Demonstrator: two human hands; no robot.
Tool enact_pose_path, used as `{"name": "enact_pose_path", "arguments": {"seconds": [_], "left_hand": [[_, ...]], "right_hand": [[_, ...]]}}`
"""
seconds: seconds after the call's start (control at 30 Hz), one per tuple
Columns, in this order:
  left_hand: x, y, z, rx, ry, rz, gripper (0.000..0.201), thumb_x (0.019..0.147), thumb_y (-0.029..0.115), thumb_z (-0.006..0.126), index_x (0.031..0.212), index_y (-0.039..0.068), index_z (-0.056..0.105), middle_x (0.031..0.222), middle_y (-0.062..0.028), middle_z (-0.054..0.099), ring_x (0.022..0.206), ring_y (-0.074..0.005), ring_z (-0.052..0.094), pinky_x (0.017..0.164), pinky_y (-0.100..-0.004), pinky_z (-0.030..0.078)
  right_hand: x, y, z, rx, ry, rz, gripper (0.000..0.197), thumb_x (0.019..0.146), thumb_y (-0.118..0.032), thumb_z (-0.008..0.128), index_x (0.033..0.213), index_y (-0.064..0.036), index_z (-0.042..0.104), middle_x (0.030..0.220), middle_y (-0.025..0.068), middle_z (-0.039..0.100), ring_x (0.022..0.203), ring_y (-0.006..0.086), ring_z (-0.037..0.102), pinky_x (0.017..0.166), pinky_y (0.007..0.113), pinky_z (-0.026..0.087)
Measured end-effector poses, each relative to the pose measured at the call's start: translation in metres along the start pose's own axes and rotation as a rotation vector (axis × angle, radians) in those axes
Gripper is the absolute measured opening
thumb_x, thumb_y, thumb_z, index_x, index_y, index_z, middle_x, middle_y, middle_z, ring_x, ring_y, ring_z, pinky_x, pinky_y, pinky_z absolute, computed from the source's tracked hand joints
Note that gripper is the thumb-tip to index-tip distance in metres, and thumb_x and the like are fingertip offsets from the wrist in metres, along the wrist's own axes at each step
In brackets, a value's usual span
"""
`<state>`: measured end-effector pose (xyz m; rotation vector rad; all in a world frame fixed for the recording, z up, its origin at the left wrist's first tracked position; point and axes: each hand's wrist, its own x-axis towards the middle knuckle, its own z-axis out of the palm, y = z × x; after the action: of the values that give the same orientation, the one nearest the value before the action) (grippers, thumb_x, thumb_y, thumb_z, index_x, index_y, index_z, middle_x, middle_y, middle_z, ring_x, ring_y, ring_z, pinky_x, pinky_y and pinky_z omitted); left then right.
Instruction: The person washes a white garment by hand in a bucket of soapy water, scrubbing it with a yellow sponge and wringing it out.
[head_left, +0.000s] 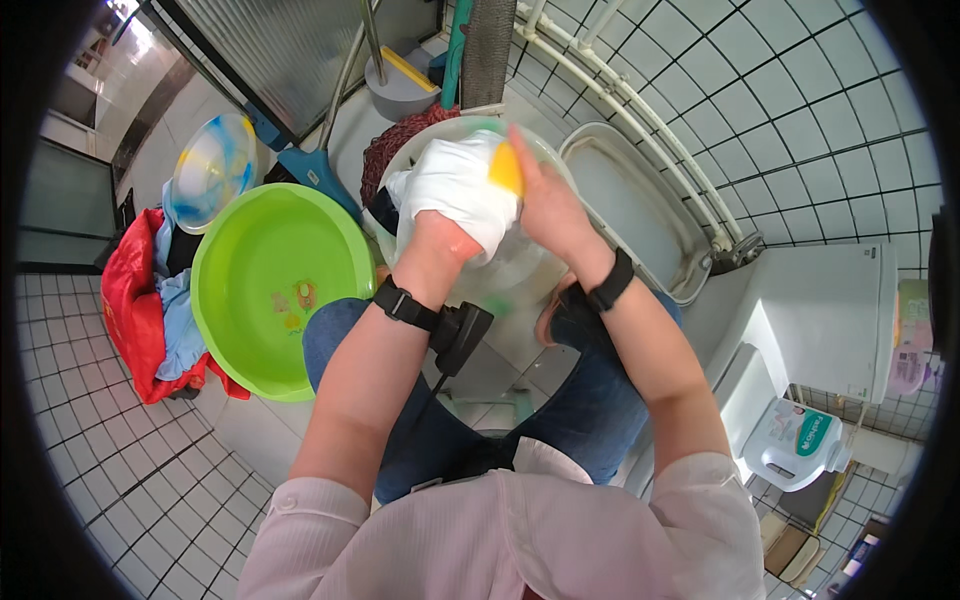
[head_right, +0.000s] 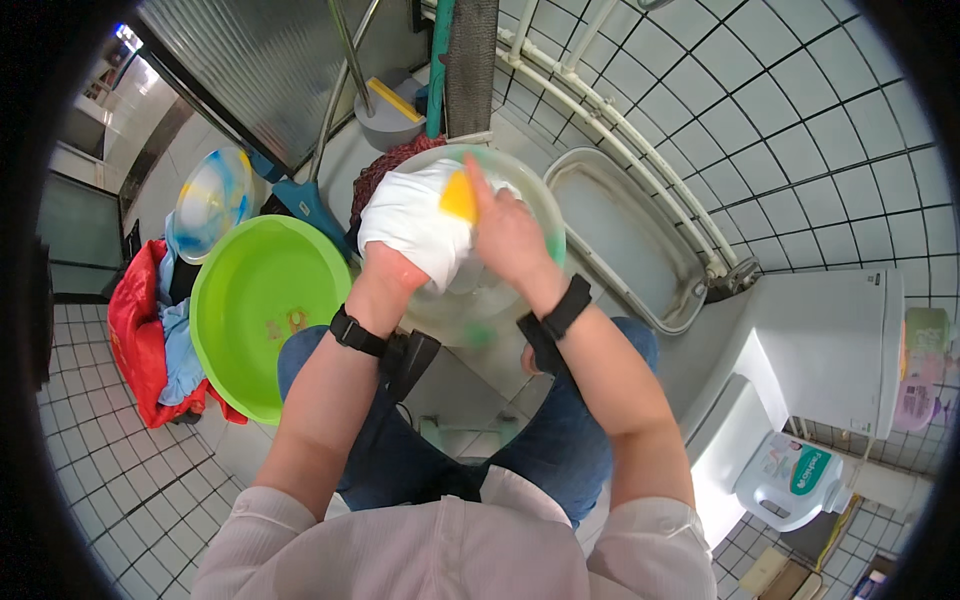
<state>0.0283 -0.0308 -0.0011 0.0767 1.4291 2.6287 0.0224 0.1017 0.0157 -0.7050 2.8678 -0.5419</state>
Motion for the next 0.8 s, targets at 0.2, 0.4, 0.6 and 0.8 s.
{"name": "enact_pose_path", "arguments": {"seconds": [0.2,0.4,0.6,0.8], "left_hand": [[-0.008,0.011,-0.013,-0.813,0.189,-0.222,0.042,0.089,0.031,0.031,0.117,0.002,0.045,0.119,-0.0132,0.050,0.106,-0.0283,0.049,0.092,-0.0383,0.039],[-0.005,0.002,-0.003,-0.829,0.245,-0.205,0.047,0.090,0.033,0.028,0.124,0.002,0.040,0.124,-0.0147,0.044,0.112,-0.0292,0.044,0.096,-0.0392,0.034],[-0.009,-0.036,-0.033,-0.764,0.048,-0.034,0.053,0.090,0.036,0.021,0.128,0.002,0.035,0.132,-0.0139,0.036,0.121,-0.0281,0.036,0.101,-0.0386,0.027],[0.004,-0.017,-0.021,-0.986,-0.029,-0.047,0.034,0.089,0.029,0.032,0.104,0.004,0.049,0.108,-0.0141,0.052,0.098,-0.0278,0.050,0.090,-0.0400,0.039]], "right_hand": [[-0.025,-0.046,0.012,0.136,-0.009,-0.099,0.080,0.074,-0.004,0.054,0.138,-0.0086,0.005,0.089,0.0268,0.052,0.080,0.0412,0.054,0.073,0.041,0.044],[-0.004,-0.014,0.001,0.106,0.107,0.001,0.082,0.064,0.000,0.056,0.136,-0.0056,0.017,0.084,0.0235,0.053,0.071,0.0378,0.055,0.065,0.040,0.046],[-0.014,-0.041,-0.003,-0.114,0.376,-0.235,0.066,0.055,0.005,0.058,0.119,0.0029,0.041,0.082,0.0143,0.050,0.082,0.0331,0.050,0.073,0.037,0.043],[0.006,0.003,-0.009,-0.026,0.271,-0.140,0.036,0.062,0.002,0.054,0.098,0.0005,0.050,0.083,0.0177,0.049,0.082,0.0361,0.049,0.073,0.038,0.042]]}}
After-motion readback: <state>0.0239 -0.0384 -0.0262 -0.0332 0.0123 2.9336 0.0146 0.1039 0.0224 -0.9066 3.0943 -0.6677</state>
